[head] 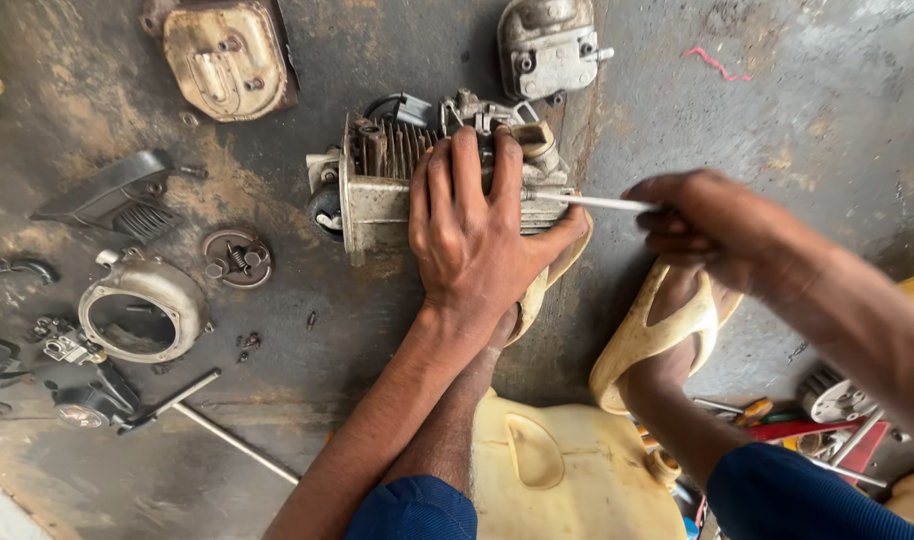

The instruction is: The person sits on the workshop floor and works on a small motorcycle engine, using a screwdriver to unscrew and remove fasteners from the engine casing. They reposition the engine, lift and flip a larger engine component, and continue driving screws with the screwdriver by hand.

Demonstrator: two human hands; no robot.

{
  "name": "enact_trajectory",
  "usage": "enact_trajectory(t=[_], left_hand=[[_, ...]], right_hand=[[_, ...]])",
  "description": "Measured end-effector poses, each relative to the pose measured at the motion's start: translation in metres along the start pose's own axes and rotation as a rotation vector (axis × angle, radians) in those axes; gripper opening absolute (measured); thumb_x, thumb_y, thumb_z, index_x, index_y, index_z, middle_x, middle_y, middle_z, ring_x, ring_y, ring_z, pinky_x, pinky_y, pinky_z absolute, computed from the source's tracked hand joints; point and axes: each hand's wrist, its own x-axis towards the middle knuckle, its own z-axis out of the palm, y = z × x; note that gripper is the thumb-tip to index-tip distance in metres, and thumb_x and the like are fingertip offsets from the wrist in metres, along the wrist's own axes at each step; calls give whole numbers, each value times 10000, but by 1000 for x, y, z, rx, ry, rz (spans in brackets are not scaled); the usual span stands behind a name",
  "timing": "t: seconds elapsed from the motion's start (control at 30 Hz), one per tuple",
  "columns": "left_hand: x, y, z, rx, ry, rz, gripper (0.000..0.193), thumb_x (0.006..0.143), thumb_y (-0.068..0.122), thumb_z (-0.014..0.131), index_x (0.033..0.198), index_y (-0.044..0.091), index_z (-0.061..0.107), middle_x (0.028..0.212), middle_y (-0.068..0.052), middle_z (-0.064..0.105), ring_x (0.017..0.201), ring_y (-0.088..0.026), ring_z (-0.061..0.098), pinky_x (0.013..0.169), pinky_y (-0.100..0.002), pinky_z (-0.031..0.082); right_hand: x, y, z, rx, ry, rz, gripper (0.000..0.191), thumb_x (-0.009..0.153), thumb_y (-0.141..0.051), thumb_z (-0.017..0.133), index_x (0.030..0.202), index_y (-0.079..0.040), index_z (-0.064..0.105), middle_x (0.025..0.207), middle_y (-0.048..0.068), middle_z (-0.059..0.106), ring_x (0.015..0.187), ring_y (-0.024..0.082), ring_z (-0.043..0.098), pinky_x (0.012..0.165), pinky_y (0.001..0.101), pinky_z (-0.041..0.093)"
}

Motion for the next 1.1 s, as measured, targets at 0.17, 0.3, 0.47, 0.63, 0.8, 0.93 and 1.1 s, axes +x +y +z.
enact_trajectory(t=[0.17,0.3,0.47,0.63,0.8,0.93,1.1], left_hand=[[1,2,0,19,19,-16,724,810,596,821,1195,8,648,1230,-208,552,1105,-384,612,977,-546,550],[3,4,1,33,11,-12,713,821,584,807,1189,-6,650,1211,-211,553,1075,-386,609,960,-546,559],[4,6,2,17,16,-15,710,816,577,801,1192,-4,645,1223,-206,556,1094,-380,612,970,-538,561],[6,6,2,-15,-7,-9,714,817,573,812,1186,-13,638,1202,-206,549,1097,-378,607,957,-529,566],[3,7,8,-62,-18,8,728,800,583,818,1163,-20,634,1156,-207,547,1074,-372,604,905,-528,568],[6,6,14,-69,-23,-4,741,818,601,806,1193,-16,638,1181,-208,563,1044,-349,621,867,-486,583],[32,-9,20,-87,-104,-68,825,812,670,802,1218,-36,668,1158,-217,598,889,-305,626,669,-423,559]], right_hand=[[3,-5,-2,-94,146,-188,120,974,-147,605,882,-78,640,593,-49,361,469,57,300,408,261,202],[4,-5,-2,-171,183,-285,197,950,-120,630,789,-50,539,579,-34,348,475,84,292,425,300,221],[5,-1,-1,-183,244,-360,198,940,-103,632,772,-53,539,618,-32,379,518,71,340,457,280,269],[6,4,0,-144,306,-390,208,914,-64,641,757,-74,506,626,-34,411,527,67,376,466,266,314],[8,7,-2,-97,317,-455,232,897,-8,635,740,-76,478,624,-24,419,496,78,365,444,266,288],[9,9,-7,-212,391,-696,197,902,2,638,789,-68,492,692,-24,448,534,76,407,422,262,335],[21,4,-12,-237,475,-1286,201,1033,-10,622,924,-57,460,795,47,485,533,119,494,457,317,446]])
